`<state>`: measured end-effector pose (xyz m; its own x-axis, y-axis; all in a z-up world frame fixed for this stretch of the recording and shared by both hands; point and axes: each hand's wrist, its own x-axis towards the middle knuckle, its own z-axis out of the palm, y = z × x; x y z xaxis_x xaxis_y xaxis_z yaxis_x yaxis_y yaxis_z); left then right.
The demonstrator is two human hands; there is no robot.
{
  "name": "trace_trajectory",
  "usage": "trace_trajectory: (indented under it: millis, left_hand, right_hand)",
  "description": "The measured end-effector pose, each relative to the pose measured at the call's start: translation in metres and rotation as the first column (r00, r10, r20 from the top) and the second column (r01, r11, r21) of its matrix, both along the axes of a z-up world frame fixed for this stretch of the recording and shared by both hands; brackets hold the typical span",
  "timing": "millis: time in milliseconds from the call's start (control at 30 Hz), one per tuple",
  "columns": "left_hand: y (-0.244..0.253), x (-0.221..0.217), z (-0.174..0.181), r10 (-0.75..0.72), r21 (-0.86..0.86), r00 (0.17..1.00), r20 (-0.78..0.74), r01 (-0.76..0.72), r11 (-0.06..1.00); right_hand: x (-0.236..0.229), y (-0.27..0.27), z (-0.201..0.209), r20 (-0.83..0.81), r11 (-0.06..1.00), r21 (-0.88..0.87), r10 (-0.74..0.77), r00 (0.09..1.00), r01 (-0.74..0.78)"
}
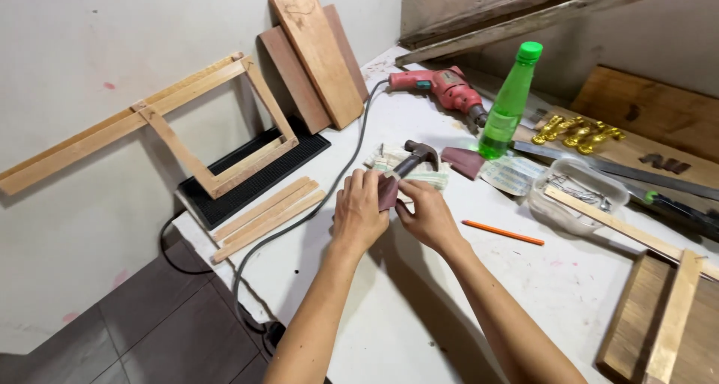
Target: Sanding and measuring wooden slats to assemble a frame.
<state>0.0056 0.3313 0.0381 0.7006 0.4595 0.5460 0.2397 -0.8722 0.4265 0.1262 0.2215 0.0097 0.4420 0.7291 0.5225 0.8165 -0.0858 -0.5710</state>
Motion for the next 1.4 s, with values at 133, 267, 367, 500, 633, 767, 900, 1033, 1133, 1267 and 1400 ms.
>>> trace_trajectory:
  millis: [133, 267, 367, 500, 633, 767, 900, 1033, 1133, 1267, 1400]
  left_hand:
    - [-0.022, 0.051, 0.005, -0.116, 0.001, 0.992, 0.038, 0.116, 0.993]
    - [-0.043, 0.105, 0.0, -0.212, 0.044, 0.974, 0.084, 0.209, 0.977]
    - [-0.057, 0.137, -0.005, -0.256, 0.06, 0.962, 0.092, 0.251, 0.966]
    - [-0.065, 0.175, -0.025, -0.265, 0.074, 0.964, 0.007, 0.264, 0.962]
    - [-0.067, 0.195, -0.051, -0.246, 0.164, 0.969, 0.036, 0.237, 0.958]
    - [-0.067, 0.199, -0.063, -0.21, 0.152, 0.968, -0.134, 0.23, 0.961]
    - [-0.065, 0.197, -0.065, -0.265, 0.083, 0.938, -0.222, 0.289, 0.954]
    - [-0.073, 0.176, -0.035, -0.343, 0.087, 0.927, -0.148, 0.358, 0.93]
    - [-0.082, 0.159, -0.018, -0.388, 0.058, 0.897, -0.212, 0.408, 0.911]
    - [-0.106, 0.134, -0.005, -0.413, 0.101, 0.901, -0.133, 0.426, 0.899]
    - [-0.144, 0.101, 0.008, -0.468, 0.131, 0.882, 0.062, 0.458, 0.879]
  right_hand:
    - [0.032, -0.032, -0.004, -0.015, 0.991, 0.024, -0.132, 0.991, 0.133]
    - [0.06, -0.058, -0.002, -0.042, 0.951, 0.109, -0.285, 0.958, 0.288]
    - [0.08, -0.072, -0.012, -0.025, 0.916, 0.142, -0.375, 0.927, 0.375]
    - [0.092, -0.084, -0.017, -0.044, 0.881, 0.197, -0.43, 0.902, 0.429]
    - [0.109, -0.087, -0.047, -0.12, 0.882, 0.103, -0.448, 0.886, 0.46]
    - [0.121, -0.086, -0.075, -0.044, 0.91, 0.093, -0.401, 0.915, 0.403]
    - [0.12, -0.087, -0.081, -0.012, 0.914, -0.019, -0.406, 0.914, 0.405]
    - [0.103, -0.098, -0.06, -0.025, 0.92, -0.017, -0.393, 0.919, 0.393]
    - [0.082, -0.111, -0.039, -0.016, 0.921, 0.027, -0.389, 0.921, 0.389]
    - [0.048, -0.144, -0.01, -0.023, 0.925, 0.047, -0.376, 0.926, 0.376]
    - [0.014, -0.191, 0.012, 0.039, 0.921, 0.051, -0.389, 0.921, 0.387]
